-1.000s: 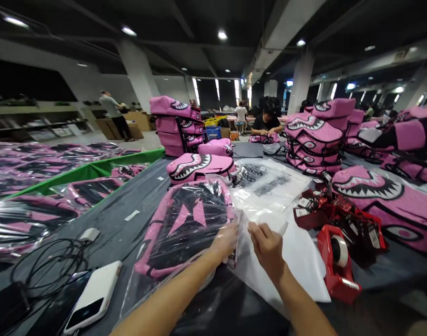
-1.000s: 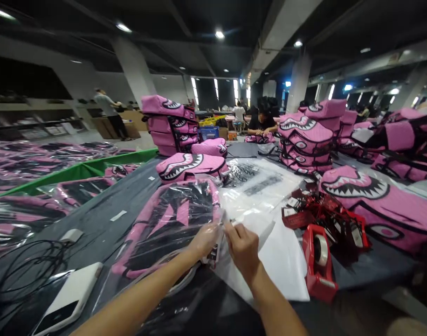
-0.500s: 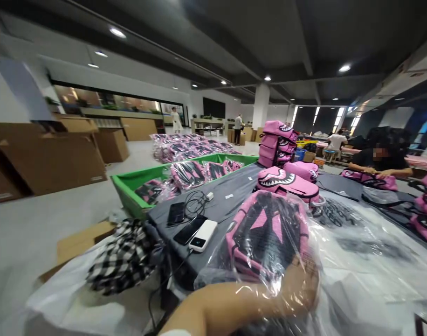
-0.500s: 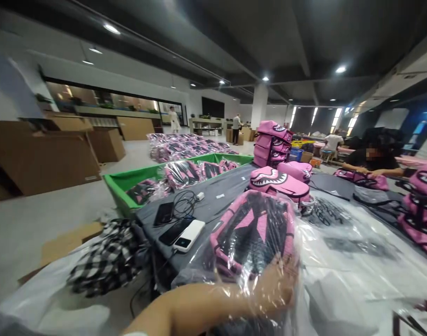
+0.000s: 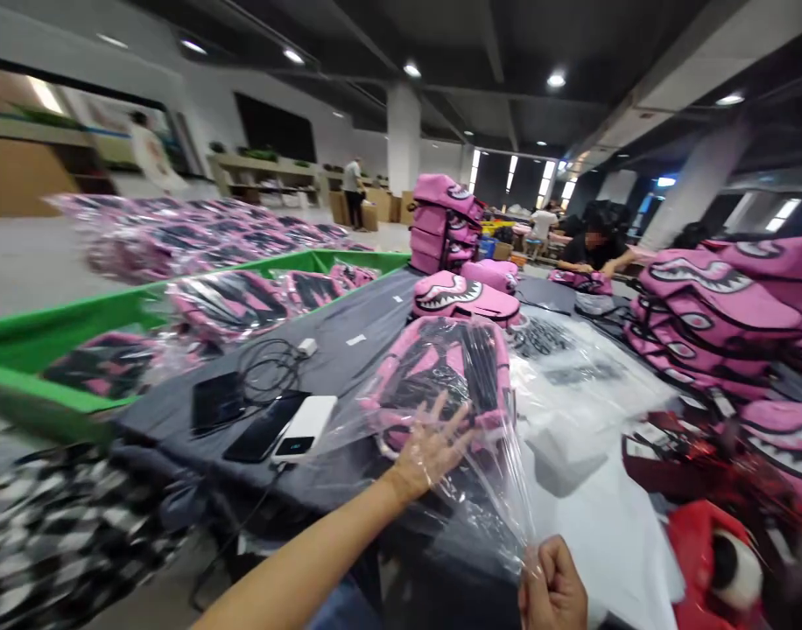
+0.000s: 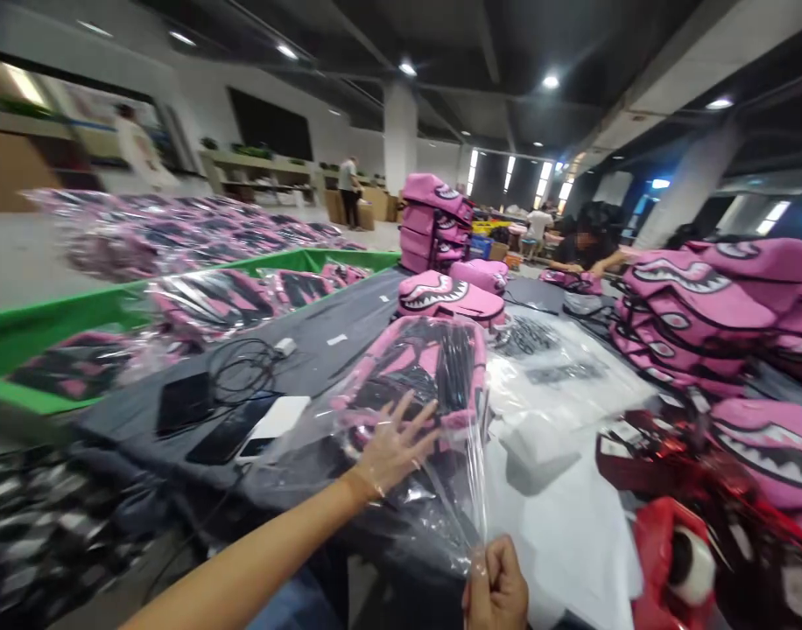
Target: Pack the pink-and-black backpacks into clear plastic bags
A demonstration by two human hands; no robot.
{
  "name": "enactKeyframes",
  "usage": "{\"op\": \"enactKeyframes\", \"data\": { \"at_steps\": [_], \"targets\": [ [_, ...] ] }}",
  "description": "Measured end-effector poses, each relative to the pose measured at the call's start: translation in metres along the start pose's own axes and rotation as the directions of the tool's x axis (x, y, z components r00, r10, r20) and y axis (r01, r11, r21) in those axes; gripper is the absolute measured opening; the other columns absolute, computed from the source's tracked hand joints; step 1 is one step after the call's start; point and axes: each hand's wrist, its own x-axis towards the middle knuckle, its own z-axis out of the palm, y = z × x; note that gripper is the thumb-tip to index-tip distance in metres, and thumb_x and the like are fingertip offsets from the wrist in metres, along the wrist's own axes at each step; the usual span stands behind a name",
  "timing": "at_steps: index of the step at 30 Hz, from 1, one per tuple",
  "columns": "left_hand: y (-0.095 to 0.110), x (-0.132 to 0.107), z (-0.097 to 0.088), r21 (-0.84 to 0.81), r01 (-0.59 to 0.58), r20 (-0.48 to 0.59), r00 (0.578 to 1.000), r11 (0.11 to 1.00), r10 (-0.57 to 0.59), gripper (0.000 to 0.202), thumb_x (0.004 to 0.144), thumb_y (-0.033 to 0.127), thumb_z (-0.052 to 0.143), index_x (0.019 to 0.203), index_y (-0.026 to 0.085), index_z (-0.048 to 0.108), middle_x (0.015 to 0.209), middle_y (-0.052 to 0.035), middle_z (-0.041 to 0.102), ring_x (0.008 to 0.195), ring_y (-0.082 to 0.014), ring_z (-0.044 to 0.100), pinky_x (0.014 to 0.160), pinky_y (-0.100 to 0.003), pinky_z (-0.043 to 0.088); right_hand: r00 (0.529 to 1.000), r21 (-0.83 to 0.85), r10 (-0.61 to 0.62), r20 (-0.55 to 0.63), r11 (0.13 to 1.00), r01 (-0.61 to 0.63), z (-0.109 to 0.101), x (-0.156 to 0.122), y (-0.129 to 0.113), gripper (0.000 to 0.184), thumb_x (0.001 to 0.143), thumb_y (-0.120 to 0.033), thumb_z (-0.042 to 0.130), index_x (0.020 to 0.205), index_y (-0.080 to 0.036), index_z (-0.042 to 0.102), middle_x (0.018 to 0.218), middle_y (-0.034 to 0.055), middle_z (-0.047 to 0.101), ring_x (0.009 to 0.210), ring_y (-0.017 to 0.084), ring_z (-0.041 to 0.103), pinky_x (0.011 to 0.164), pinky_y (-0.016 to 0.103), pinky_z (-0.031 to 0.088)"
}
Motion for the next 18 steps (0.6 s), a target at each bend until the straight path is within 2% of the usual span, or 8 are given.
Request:
{"op": "enactKeyframes", "data": {
  "at_steps": [4,8,10,12,14,15,17,18],
  "targets": [
    [0.006,0.01,0.017,-0.082,0.051,0.116,0.992,0.995,-0.041,0.04,0.093,0.033,0.067,0.132,0.038,0.065,0.164,-0.005,0.037,0.156,-0.0431,0.011,0.115,-0.074,0.023,0.997,-0.042,0.048,-0.053,0.998,-0.05,-0.028,0.001,0.0,0.056,0.083,-0.064,0.066,0.07,-0.026,0.028,0.042,-0.0103,0.042,0.03,0.007,0.033,0.031,0.017,0.024],
    [0.042,0.014,0.029,-0.193,0.025,0.158,0.987,0.981,0.006,0.037,0.093,0.021,0.064,0.127,0.035,0.068,0.157,-0.0057,0.048,0.154,-0.0435,0.019,0.116,-0.077,0.019,0.988,-0.178,0.136,-0.077,0.973,-0.148,-0.055,0.012,0.007,0.056,0.076,-0.071,0.064,0.072,-0.027,0.03,0.044,-0.0086,0.049,0.03,0.01,0.04,0.034,0.02,0.03],
    [0.057,0.004,0.014,-0.252,0.007,0.1,0.995,0.968,0.019,0.034,0.095,0.017,0.058,0.125,0.028,0.069,0.153,-0.0079,0.053,0.152,-0.039,0.029,0.119,-0.071,0.022,0.987,-0.323,0.096,-0.132,0.937,-0.134,-0.063,0.016,0.007,0.047,0.08,-0.07,0.058,0.081,-0.027,0.041,0.048,-0.0065,0.054,0.034,0.014,0.048,0.039,0.024,0.038],
    [0.062,-0.018,-0.013,-0.325,-0.144,-0.01,0.989,0.935,0.148,0.033,0.096,0.013,0.051,0.123,0.021,0.068,0.146,-0.0084,0.06,0.146,-0.0291,0.041,0.123,-0.056,0.029,0.984,-0.459,0.028,-0.174,0.882,-0.106,-0.069,0.019,0.002,0.049,0.081,-0.071,0.055,0.097,-0.024,0.049,0.055,-0.0034,0.06,0.042,0.018,0.057,0.046,0.028,0.045],
    [0.055,-0.048,-0.043,-0.339,-0.309,-0.177,0.949,0.889,0.262,0.03,0.094,0.012,0.055,0.119,0.022,0.069,0.132,-0.0044,0.069,0.135,-0.0212,0.053,0.121,-0.042,0.037,0.978,-0.534,-0.031,-0.204,0.841,-0.085,-0.072,0.022,-0.004,0.058,0.077,-0.074,0.057,0.103,-0.023,0.052,0.067,0.0015,0.066,0.054,0.022,0.064,0.053,0.031,0.049],
    [0.047,-0.063,-0.055,-0.281,-0.257,-0.25,0.95,0.925,0.188,0.031,0.09,0.012,0.062,0.116,0.026,0.07,0.124,-0.0017,0.071,0.129,-0.0195,0.057,0.118,-0.037,0.04,0.975,-0.55,-0.054,-0.214,0.832,-0.074,-0.072,0.023,-0.006,0.059,0.075,-0.076,0.058,0.1,-0.022,0.053,0.073,0.0037,0.067,0.06,0.022,0.065,0.055,0.031,0.05],
    [0.022,-0.09,-0.068,-0.108,0.048,-0.325,0.942,0.993,-0.081,0.035,0.08,0.015,0.077,0.111,0.028,0.069,0.112,-0.0035,0.069,0.121,-0.0236,0.06,0.108,-0.038,0.047,0.973,-0.563,-0.098,-0.209,0.826,-0.038,-0.072,0.024,-0.009,0.057,0.076,-0.077,0.057,0.091,-0.023,0.054,0.076,0.0045,0.066,0.062,0.02,0.063,0.057,0.03,0.05],
    [0.007,-0.1,-0.069,-0.043,0.238,-0.326,0.915,0.97,-0.239,0.032,0.08,0.019,0.079,0.109,0.026,0.069,0.11,-0.0062,0.067,0.118,-0.0268,0.06,0.103,-0.041,0.048,0.975,-0.568,-0.121,-0.186,0.823,-0.006,-0.071,0.023,-0.008,0.055,0.078,-0.077,0.056,0.086,-0.023,0.054,0.074,0.0029,0.063,0.06,0.018,0.059,0.057,0.029,0.049]
  ]
}}
